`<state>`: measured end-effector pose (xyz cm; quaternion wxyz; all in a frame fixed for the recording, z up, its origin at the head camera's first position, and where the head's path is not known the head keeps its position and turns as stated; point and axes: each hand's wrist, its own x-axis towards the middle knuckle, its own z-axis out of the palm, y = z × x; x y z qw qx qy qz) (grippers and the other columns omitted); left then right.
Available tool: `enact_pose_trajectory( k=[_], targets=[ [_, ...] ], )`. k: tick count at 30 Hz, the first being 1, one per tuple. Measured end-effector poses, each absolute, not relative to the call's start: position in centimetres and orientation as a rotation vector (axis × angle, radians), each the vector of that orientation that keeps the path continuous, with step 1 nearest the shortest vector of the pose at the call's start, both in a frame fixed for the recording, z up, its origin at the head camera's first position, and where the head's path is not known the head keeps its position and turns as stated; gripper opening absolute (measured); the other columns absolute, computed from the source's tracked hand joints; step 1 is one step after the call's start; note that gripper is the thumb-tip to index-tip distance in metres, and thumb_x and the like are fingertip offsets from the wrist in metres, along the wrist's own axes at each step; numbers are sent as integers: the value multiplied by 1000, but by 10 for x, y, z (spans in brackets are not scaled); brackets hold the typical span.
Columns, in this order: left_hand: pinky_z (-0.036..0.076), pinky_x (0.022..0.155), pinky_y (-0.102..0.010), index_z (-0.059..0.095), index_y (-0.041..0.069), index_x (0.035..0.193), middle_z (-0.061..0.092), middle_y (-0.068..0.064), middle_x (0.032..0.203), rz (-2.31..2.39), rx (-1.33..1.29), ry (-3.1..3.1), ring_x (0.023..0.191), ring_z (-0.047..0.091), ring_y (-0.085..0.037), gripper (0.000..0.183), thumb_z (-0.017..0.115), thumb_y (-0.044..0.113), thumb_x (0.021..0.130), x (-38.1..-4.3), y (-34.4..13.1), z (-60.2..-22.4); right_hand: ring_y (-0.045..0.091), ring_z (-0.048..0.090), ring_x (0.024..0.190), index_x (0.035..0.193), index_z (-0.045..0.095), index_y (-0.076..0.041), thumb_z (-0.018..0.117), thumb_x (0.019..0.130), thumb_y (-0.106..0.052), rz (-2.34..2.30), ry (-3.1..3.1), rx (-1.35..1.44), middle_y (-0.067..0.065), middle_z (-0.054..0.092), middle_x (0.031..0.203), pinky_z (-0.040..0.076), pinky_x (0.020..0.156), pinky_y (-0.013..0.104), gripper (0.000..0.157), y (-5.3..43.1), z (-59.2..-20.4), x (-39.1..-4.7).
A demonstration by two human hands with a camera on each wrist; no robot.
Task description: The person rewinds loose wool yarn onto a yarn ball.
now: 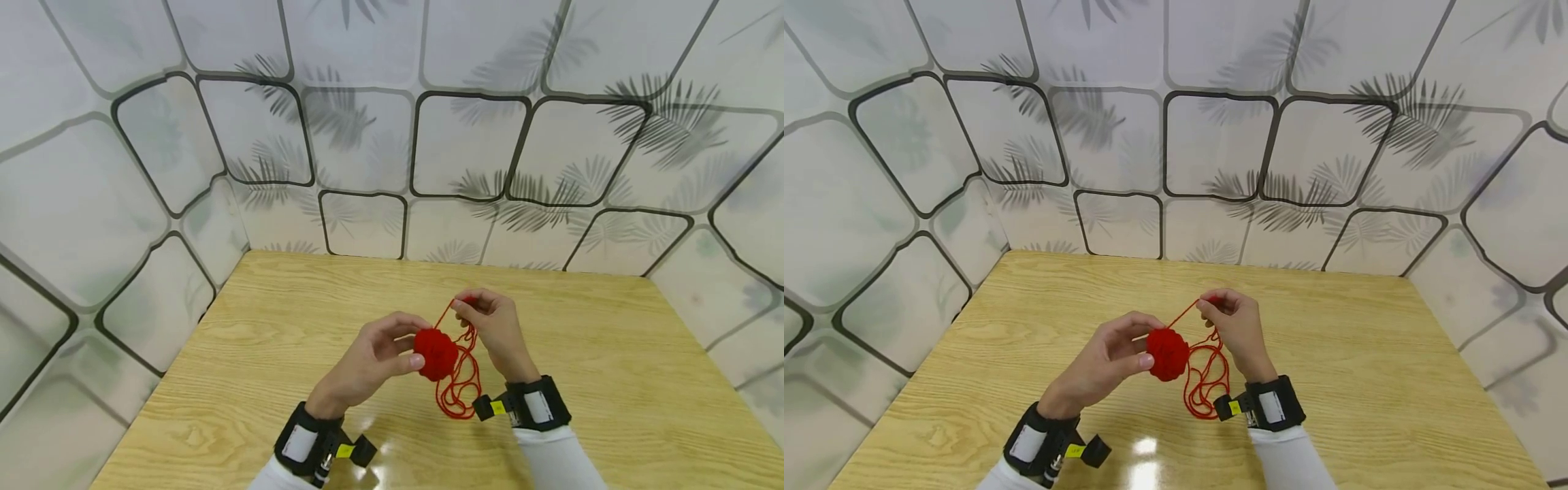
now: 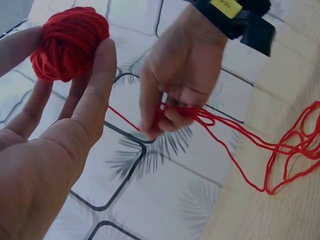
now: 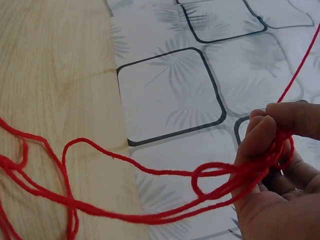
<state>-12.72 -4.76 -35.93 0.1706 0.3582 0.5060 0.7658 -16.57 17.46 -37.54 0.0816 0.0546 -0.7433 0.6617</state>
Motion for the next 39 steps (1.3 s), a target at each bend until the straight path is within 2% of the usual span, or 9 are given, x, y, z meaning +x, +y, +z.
enact_pose_trajectory(
  k=[10,19,28,32,39],
  targets=[
    [42,90,-49,43,2,127,46,-22,125,2544,797,1497,113,49,-39,42,58,6,88,-138,-39,-350,28,57,79,96,63,-8,66,84,-20,1981,-2376,180,14,61,89,49,74,50,17,151,-391,-148],
    [46,87,-44,49,5,123,51,-17,119,2652,721,1849,106,53,-34,41,64,11,85,-157,-26,-353,25,56,72,91,65,-13,67,83,-21,1885,-2438,328,6,62,86,51,62,36,12,133,-387,-124],
    [50,78,-41,51,-3,118,54,-19,112,2430,754,2254,100,52,-37,37,63,6,84,-156,-22,-349,18,60,79,89,64,-16,67,82,-15,1795,-2425,309,0,62,87,52,69,32,8,122,-371,-102],
    [51,75,-41,52,-2,116,55,-17,110,2280,786,2476,97,54,-33,36,64,6,83,-157,-21,-357,13,59,72,89,63,-20,67,82,-17,1595,-2459,314,-6,62,82,51,65,29,9,120,-363,-94],
    [50,73,-26,55,16,117,53,4,110,1848,1083,2790,98,51,-9,32,62,19,86,-173,-26,-393,4,53,64,90,60,-22,66,80,-10,1232,-2419,402,-13,57,77,47,56,23,17,124,-342,-83]
  ],
)
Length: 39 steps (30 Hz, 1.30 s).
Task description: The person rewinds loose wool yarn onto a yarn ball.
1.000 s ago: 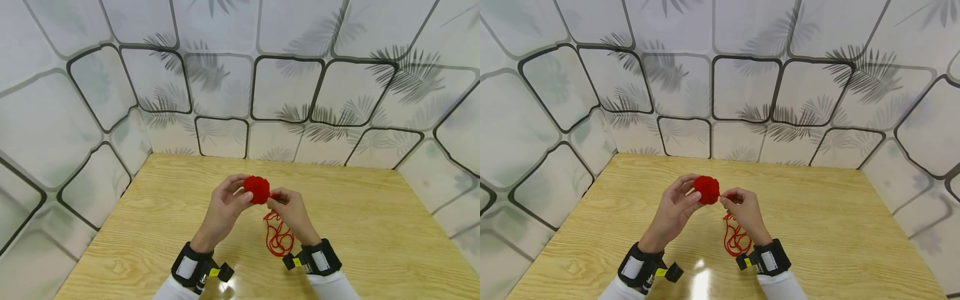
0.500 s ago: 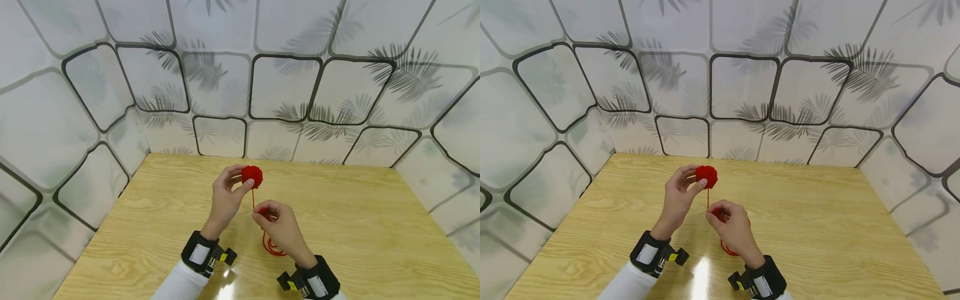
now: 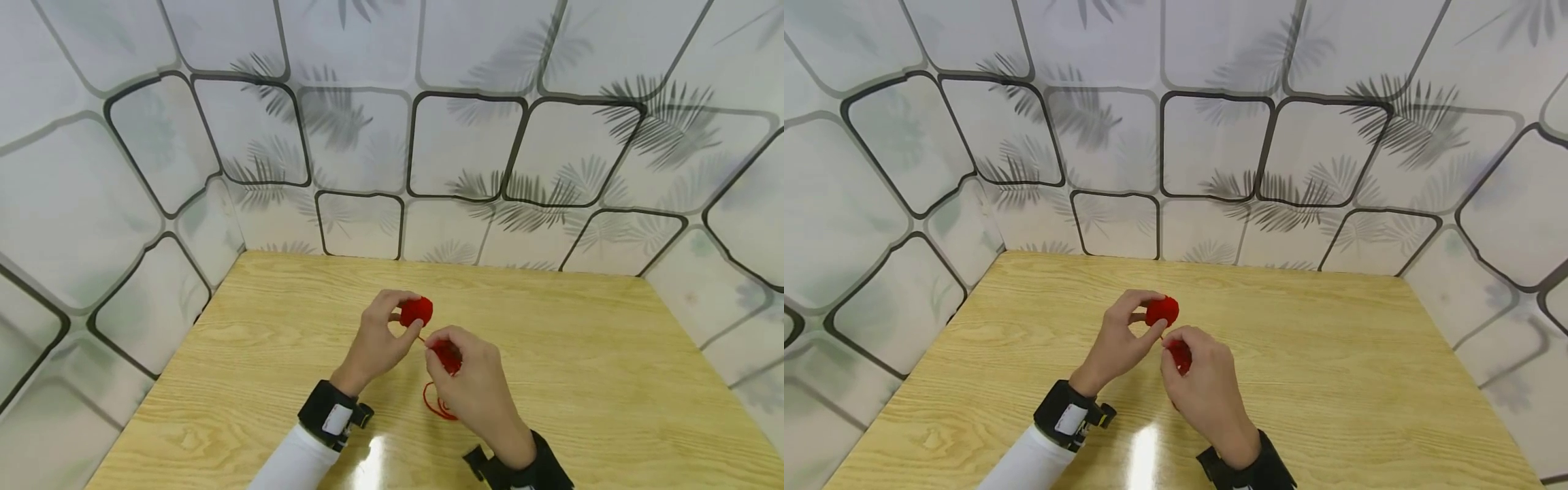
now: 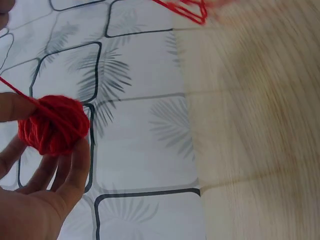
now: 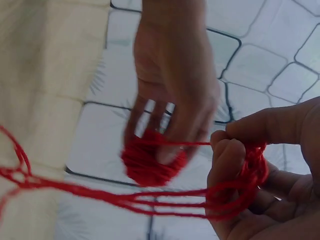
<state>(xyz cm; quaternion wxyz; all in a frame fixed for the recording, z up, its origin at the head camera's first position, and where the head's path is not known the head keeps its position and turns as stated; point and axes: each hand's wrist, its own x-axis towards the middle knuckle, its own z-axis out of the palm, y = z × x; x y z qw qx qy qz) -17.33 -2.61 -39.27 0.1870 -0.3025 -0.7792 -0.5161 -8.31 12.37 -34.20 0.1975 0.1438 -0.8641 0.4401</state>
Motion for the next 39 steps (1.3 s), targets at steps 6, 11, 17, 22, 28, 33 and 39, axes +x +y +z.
enact_pose_trajectory(
  k=[6,11,17,22,28,33,39],
  targets=[
    [49,72,-24,55,19,116,52,7,109,-1413,-995,-2254,98,51,-8,30,61,23,87,-168,-30,-398,5,51,65,91,61,-15,66,78,-6,1096,-2319,514,-11,57,83,47,56,23,17,136,-320,-87],
    [50,73,-26,54,20,117,53,5,110,-1544,-1050,-2261,98,52,-11,31,61,26,88,-158,-33,-396,6,53,69,93,61,-14,64,83,-10,1070,-2223,571,-8,59,85,49,62,24,11,148,-307,-96],
    [51,74,-31,55,21,117,56,4,111,-1796,-1099,-2291,99,54,-15,32,63,26,86,-144,-36,-388,9,57,72,95,62,-10,63,84,-12,1189,-2126,540,-3,61,86,50,68,25,11,157,-300,-114],
    [51,75,-35,56,17,116,57,-2,111,-2013,-1192,-2260,98,57,-20,32,64,21,86,-137,-40,-382,17,57,72,93,63,-3,63,84,-6,1338,-2115,415,5,61,85,50,68,28,10,155,-299,-122],
    [51,74,-44,54,4,117,55,-15,112,-2320,-1332,-2011,98,58,-29,32,61,5,85,-133,-40,-372,17,57,74,93,64,-7,64,85,-13,1417,-2203,328,3,62,84,48,65,29,11,159,-332,-141],
    [50,75,-48,51,0,117,54,-21,111,-2373,-1229,-1823,99,56,-32,32,59,2,86,-135,-41,-363,16,57,72,92,65,-14,66,84,-17,1401,-2332,354,-2,62,84,50,63,30,8,158,-363,-145],
    [47,83,-47,49,1,121,52,-21,115,-2441,-834,-1700,103,55,-35,37,60,10,87,-143,-35,-359,14,56,67,91,64,-19,67,82,-14,1406,-2454,409,-7,61,81,49,58,30,11,142,-371,-126]
  ],
)
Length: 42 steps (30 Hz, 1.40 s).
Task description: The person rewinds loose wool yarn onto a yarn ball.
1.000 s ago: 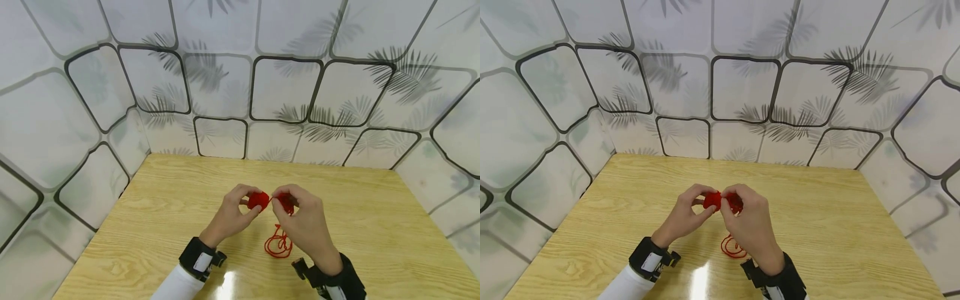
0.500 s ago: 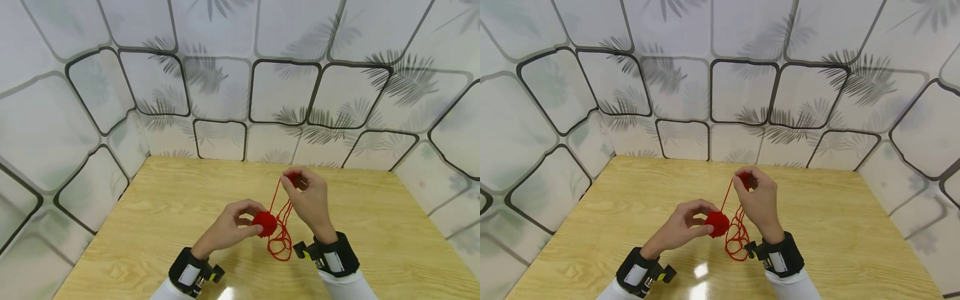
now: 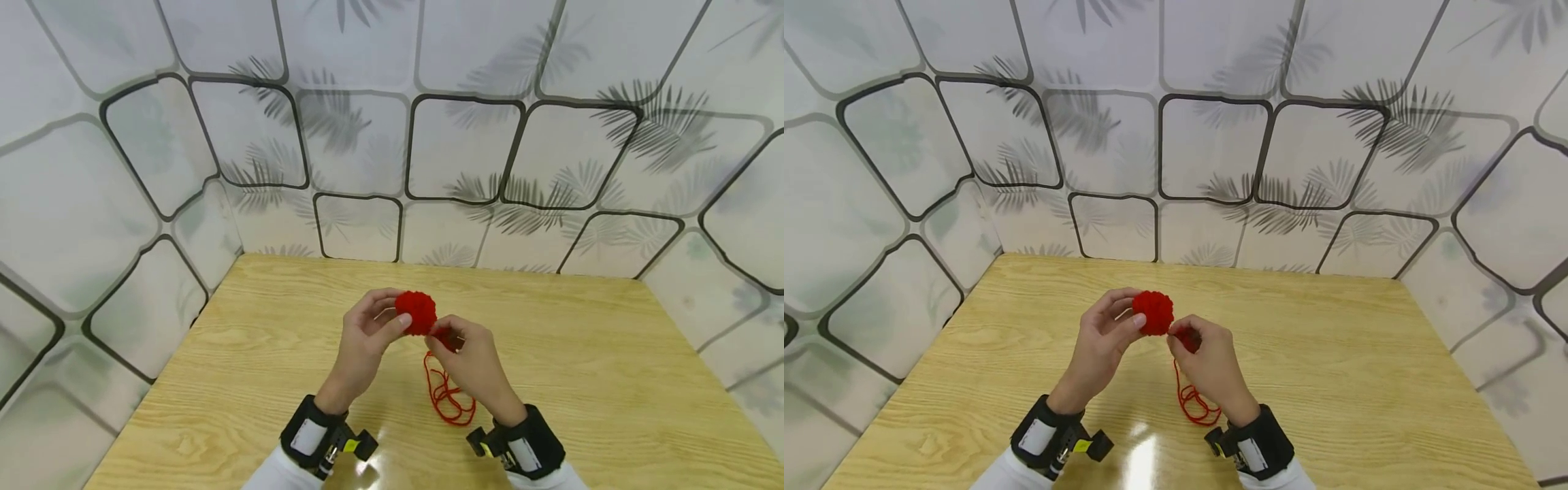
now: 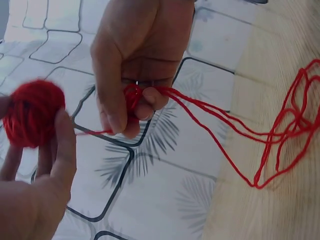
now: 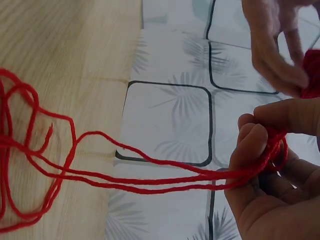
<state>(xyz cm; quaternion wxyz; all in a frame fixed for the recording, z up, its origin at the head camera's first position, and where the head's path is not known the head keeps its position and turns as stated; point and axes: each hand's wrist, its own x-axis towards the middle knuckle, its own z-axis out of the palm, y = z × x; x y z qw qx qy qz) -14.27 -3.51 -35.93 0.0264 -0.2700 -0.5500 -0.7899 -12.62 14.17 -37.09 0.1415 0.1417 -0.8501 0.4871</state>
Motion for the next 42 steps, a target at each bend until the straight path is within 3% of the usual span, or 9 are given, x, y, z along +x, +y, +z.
enact_pose_trajectory(
  k=[5,11,19,26,31,35,38,42],
  targets=[
    [49,80,-43,52,2,118,54,-19,112,-2297,-652,-1714,99,55,-36,37,65,11,84,-147,-27,-359,11,56,67,89,63,-22,68,82,-16,1433,-2482,486,-10,61,81,50,61,28,11,130,-361,-109],
    [52,74,-40,54,-1,114,55,-17,109,-1970,-683,-1920,95,54,-34,34,64,4,83,-134,-25,-347,8,57,69,93,62,-22,66,84,-16,1352,-2354,612,-10,61,84,50,60,27,12,132,-342,-98],
    [51,75,-40,55,2,113,57,-14,107,-2014,-978,-2192,96,56,-31,31,63,4,83,-124,-31,-342,5,55,69,96,62,-13,66,83,-13,1049,-2210,654,-6,61,86,48,59,22,14,152,-325,-114],
    [50,76,-46,53,2,116,56,-18,111,-2418,-1250,-1899,99,57,-30,31,61,7,86,-136,-36,-357,18,60,77,94,63,-7,64,83,-6,1533,-2218,617,3,62,87,52,68,33,11,151,-325,-121],
    [46,85,-47,48,1,119,52,-19,117,-2676,-1068,-1638,106,53,-31,32,56,6,88,-137,-38,-355,24,60,83,99,62,-7,61,85,-5,1783,-2263,592,7,63,94,52,72,36,14,152,-354,-128],
    [43,89,-48,45,0,122,49,-20,120,-2732,-872,-1560,110,51,-33,36,55,7,89,-139,-37,-355,23,61,85,101,63,-9,63,86,-17,1832,-2268,560,6,63,97,52,72,36,17,147,-364,-124],
    [42,90,-49,43,-2,124,48,-22,121,-2728,-762,-1525,112,51,-36,40,57,9,88,-140,-35,-355,24,60,80,98,63,-11,66,84,-23,1841,-2263,488,6,63,93,53,68,38,19,143,-367,-120],
    [42,89,-49,43,-1,124,47,-23,121,-2694,-617,-1498,112,51,-37,43,61,13,87,-142,-33,-355,26,59,72,93,63,-9,67,82,-20,1831,-2249,419,7,62,86,53,61,39,15,138,-364,-112]
  ],
)
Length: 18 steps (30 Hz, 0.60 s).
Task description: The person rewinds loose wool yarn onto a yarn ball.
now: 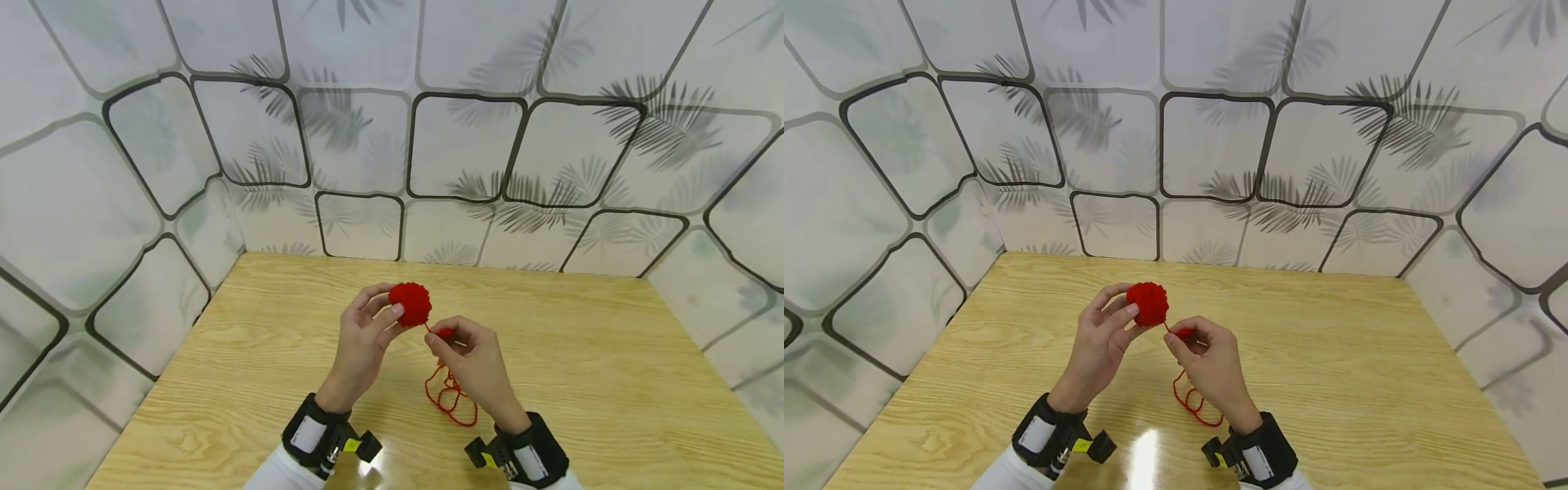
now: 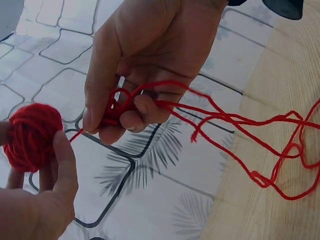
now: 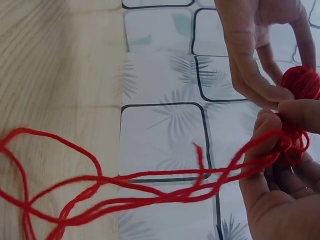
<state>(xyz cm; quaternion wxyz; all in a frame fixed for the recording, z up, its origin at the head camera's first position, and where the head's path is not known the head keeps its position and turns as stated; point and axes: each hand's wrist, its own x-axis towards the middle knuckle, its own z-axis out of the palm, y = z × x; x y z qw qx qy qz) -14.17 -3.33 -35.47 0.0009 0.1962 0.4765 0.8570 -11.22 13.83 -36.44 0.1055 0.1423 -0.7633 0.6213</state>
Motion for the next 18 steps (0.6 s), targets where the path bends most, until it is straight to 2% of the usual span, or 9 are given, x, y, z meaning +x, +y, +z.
enact_pose_trajectory(
  k=[5,8,13,18],
  targets=[
    [47,85,-45,48,1,119,51,-21,117,2734,534,1756,105,54,-37,40,64,13,85,-144,-32,-356,24,60,69,89,64,-10,67,81,-9,1762,-2280,405,6,62,82,53,62,36,8,131,-351,-98],
    [50,79,-42,53,2,117,54,-17,112,2660,555,2046,100,54,-36,37,65,10,83,-148,-33,-361,20,60,70,89,63,-13,67,81,-9,1680,-2316,439,2,62,81,52,64,35,9,130,-350,-94],
    [52,73,-35,57,10,115,56,-8,109,2318,688,2464,96,55,-26,34,66,14,83,-151,-36,-369,14,59,67,92,62,-20,66,83,-16,1562,-2290,552,-5,61,82,51,60,32,10,138,-350,-95],
    [52,70,-32,57,17,113,56,2,106,1960,848,2644,94,56,-17,30,65,20,84,-146,-39,-372,12,58,69,95,61,-15,64,86,-18,1505,-2238,623,-2,61,86,51,59,32,11,146,-342,-98]
  ],
)
